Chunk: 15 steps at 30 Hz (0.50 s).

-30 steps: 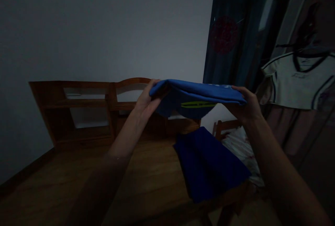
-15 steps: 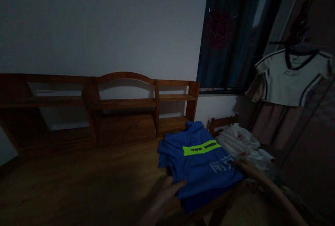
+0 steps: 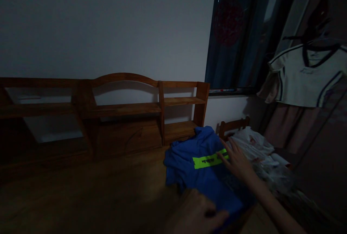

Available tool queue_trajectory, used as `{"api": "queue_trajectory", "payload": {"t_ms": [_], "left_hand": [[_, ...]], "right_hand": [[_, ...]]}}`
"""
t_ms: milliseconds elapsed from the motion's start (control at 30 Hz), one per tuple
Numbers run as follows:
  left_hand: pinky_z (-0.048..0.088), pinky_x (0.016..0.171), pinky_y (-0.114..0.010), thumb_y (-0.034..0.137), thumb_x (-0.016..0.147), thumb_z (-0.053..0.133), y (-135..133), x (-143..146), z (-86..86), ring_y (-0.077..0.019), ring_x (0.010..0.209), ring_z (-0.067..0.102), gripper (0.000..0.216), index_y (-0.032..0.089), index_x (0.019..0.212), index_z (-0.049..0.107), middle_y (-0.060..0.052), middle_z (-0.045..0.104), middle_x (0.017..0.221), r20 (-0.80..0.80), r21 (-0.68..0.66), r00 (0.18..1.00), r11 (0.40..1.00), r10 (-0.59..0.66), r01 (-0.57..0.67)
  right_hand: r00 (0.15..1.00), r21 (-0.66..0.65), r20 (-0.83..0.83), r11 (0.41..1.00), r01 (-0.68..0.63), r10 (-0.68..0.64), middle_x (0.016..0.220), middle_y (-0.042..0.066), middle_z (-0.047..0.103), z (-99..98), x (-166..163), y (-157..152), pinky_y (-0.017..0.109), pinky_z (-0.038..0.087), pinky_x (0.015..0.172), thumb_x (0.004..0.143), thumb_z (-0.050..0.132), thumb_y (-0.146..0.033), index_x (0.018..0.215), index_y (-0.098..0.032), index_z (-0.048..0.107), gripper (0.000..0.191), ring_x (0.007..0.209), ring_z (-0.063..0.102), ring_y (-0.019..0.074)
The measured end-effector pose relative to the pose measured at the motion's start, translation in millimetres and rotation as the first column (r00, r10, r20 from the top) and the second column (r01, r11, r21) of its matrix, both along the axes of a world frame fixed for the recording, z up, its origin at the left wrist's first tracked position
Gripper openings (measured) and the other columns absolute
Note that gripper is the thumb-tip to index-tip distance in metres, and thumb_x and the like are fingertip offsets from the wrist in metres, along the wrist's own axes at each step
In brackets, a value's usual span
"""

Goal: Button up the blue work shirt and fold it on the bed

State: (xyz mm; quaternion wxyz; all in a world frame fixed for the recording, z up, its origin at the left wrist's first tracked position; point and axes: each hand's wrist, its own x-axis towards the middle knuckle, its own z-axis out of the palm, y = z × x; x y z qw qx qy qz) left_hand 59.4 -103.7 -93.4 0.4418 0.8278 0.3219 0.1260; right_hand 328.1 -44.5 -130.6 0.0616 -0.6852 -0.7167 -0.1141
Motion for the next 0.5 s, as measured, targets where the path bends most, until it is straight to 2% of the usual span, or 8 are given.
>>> {"api": "queue_trajectory", "payload": {"t_ms": [67, 100, 167, 233, 300, 367, 433, 500], "left_hand": [[0.043, 0.077, -0.029, 0.046, 0.091, 0.03, 17.8, 8.2, 7.0, -0.0168, 0.081, 0.06, 0.046, 0.02, 0.096, 0.068, -0.005, 0.067, 0.087, 0.096, 0.156, 0.994, 0.985, 0.053, -0.068], [0.04, 0.09, -0.033, 0.047, 0.09, 0.032, 24.1, 11.3, 2.3, -0.0198, 0.101, 0.056, 0.044, 0.022, 0.111, 0.061, -0.007, 0.063, 0.108, 0.126, 0.232, 0.991, 0.969, 0.055, -0.083], [0.027, 0.105, -0.043, 0.051, 0.087, 0.037, 29.5, 15.0, -23.0, -0.0256, 0.129, 0.034, 0.052, 0.026, 0.132, 0.042, -0.007, 0.039, 0.14, 0.122, 0.356, 0.992, 0.934, -0.013, -0.031], [0.024, 0.107, -0.047, 0.052, 0.087, 0.036, 25.6, 16.7, -61.3, -0.0277, 0.135, 0.02, 0.058, 0.027, 0.139, 0.03, -0.007, 0.022, 0.149, 0.076, 0.43, 0.992, 0.901, -0.096, 0.055], [0.027, 0.106, -0.05, 0.051, 0.088, 0.036, 15.8, 19.0, -99.3, -0.0294, 0.135, 0.021, 0.063, 0.026, 0.142, 0.018, -0.008, 0.019, 0.149, 0.048, 0.499, 0.986, 0.859, -0.157, 0.113], [0.031, 0.103, -0.054, 0.049, 0.087, 0.037, 3.6, 23.0, -125.5, -0.0311, 0.133, 0.027, 0.065, 0.029, 0.144, 0.01, -0.007, 0.021, 0.148, 0.033, 0.549, 0.982, 0.825, -0.185, 0.137], [0.035, 0.1, -0.054, 0.043, 0.086, 0.04, -9.2, 27.0, -135.1, -0.0296, 0.13, 0.033, 0.065, 0.037, 0.142, 0.007, -0.002, 0.028, 0.146, 0.014, 0.534, 0.985, 0.834, -0.173, 0.139], [0.039, 0.097, -0.052, 0.042, 0.082, 0.047, -22.4, 28.7, -130.7, -0.0278, 0.129, 0.035, 0.067, 0.045, 0.139, 0.012, 0.003, 0.034, 0.142, -0.003, 0.494, 0.988, 0.859, -0.153, 0.134]], "right_hand": [[1.0, -0.016, 0.008, 1.0, -0.018, 0.018, 0.149, 0.007, 0.015, -17.4, -8.8, 20.1, 0.048, 0.028, 0.103, 0.087, 0.036, -0.054, 0.142, -0.027, 0.026, 0.062, 0.134, 0.02, 0.0317], [1.0, -0.023, 0.022, 1.0, -0.018, 0.019, 0.15, 0.006, 0.013, -28.3, -10.2, 28.0, 0.049, 0.026, 0.104, 0.087, 0.034, -0.054, 0.142, -0.028, 0.025, 0.061, 0.135, 0.018, 0.0311], [0.997, -0.039, 0.065, 0.999, -0.031, 0.033, 0.149, 0.006, 0.016, -52.1, -7.9, 38.2, 0.051, 0.022, 0.105, 0.089, 0.032, -0.052, 0.141, -0.029, 0.027, 0.057, 0.135, 0.018, 0.0299], [0.992, -0.055, 0.11, 0.997, -0.058, 0.064, 0.148, 0.007, 0.022, -74.4, -2.2, 41.6, 0.053, 0.018, 0.105, 0.09, 0.032, -0.048, 0.14, -0.028, 0.031, 0.054, 0.134, 0.021, 0.0295], [0.985, -0.06, 0.142, 0.994, -0.088, 0.096, 0.146, 0.008, 0.026, -90.7, 3.3, 40.8, 0.054, 0.015, 0.106, 0.09, 0.033, -0.046, 0.139, -0.026, 0.034, 0.053, 0.133, 0.024, 0.0293], [0.981, -0.051, 0.156, 0.993, -0.105, 0.112, 0.146, 0.008, 0.027, -99.2, 6.0, 38.7, 0.053, 0.013, 0.107, 0.089, 0.034, -0.045, 0.138, -0.025, 0.034, 0.053, 0.133, 0.024, 0.029], [0.981, -0.038, 0.155, 0.993, -0.112, 0.116, 0.145, 0.008, 0.028, -101.4, 5.8, 37.1, 0.052, 0.013, 0.107, 0.089, 0.035, -0.045, 0.138, -0.025, 0.035, 0.053, 0.133, 0.025, 0.0284], [0.983, -0.026, 0.146, 0.994, -0.108, 0.111, 0.145, 0.007, 0.03, -100.6, 3.9, 36.4, 0.051, 0.014, 0.107, 0.089, 0.035, -0.045, 0.137, -0.025, 0.037, 0.052, 0.133, 0.026, 0.0278]]}}
